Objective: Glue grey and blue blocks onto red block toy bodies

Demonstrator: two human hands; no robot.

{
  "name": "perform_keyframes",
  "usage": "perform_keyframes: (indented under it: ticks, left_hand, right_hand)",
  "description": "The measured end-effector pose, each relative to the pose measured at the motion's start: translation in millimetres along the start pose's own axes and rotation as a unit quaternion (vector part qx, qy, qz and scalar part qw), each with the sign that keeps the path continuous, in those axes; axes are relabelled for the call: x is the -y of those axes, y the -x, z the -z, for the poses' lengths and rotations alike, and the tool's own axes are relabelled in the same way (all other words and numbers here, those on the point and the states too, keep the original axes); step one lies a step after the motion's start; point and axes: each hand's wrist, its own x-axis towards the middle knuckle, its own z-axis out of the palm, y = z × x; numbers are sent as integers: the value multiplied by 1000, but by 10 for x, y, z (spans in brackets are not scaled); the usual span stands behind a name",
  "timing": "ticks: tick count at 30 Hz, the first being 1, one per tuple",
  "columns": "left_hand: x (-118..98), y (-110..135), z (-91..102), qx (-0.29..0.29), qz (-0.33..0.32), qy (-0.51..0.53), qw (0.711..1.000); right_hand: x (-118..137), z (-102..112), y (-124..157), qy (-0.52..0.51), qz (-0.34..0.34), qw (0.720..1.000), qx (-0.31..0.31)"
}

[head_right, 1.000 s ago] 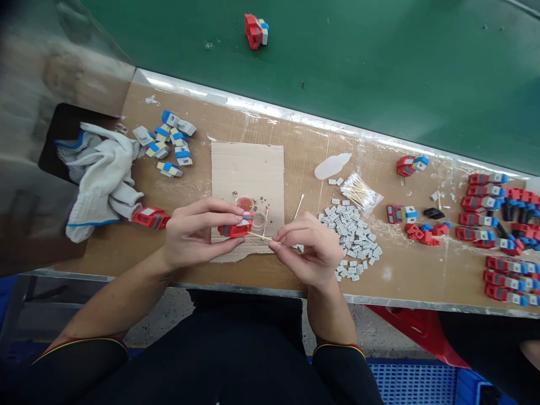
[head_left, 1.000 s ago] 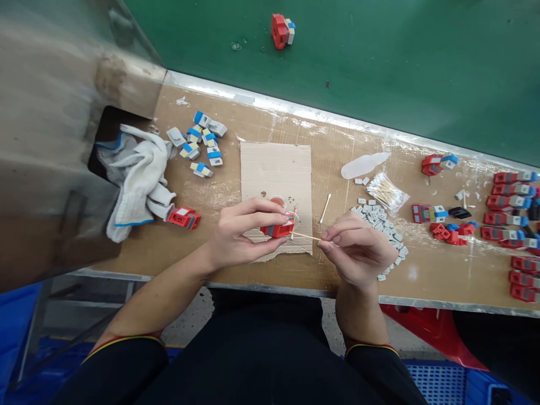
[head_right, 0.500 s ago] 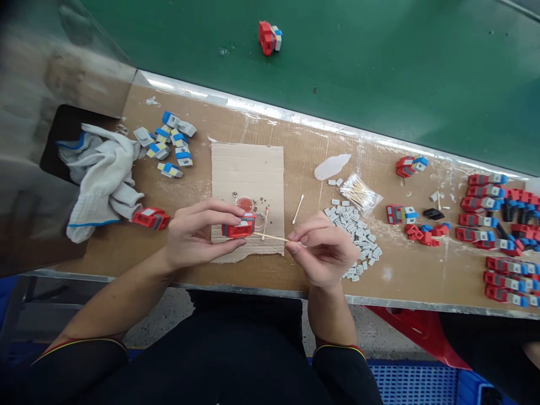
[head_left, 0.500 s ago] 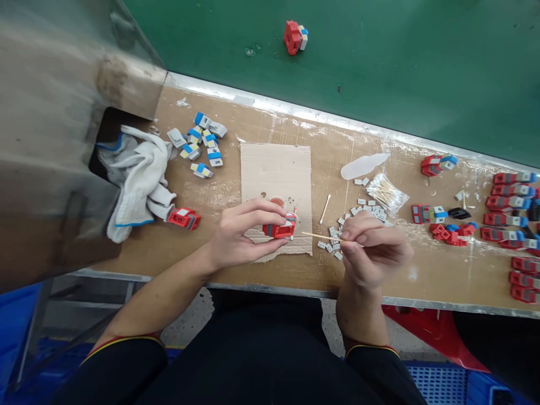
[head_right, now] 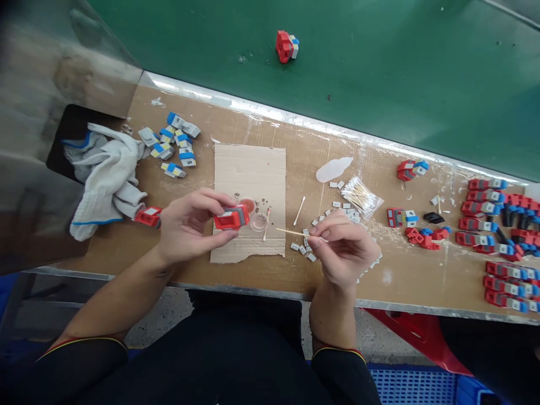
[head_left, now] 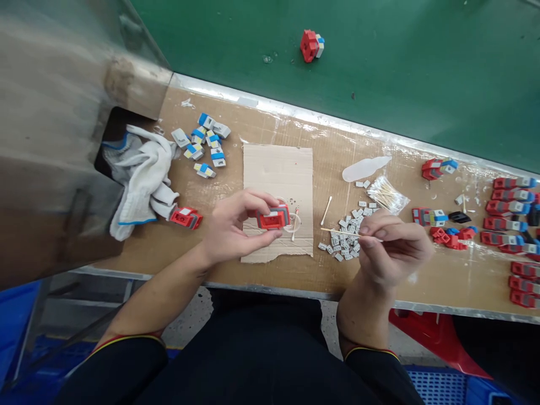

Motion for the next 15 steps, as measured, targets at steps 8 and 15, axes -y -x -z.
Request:
perform_keyframes:
  ticks: [8,15]
  left_hand:
    - [98,-48,119,-111,100,47,988]
    - [83,-49,129,-88,124,19,988]
  right_hand:
    - [-89,-235,45,131,13,968,212]
    - [-163,-258,65,154,-3,957,245]
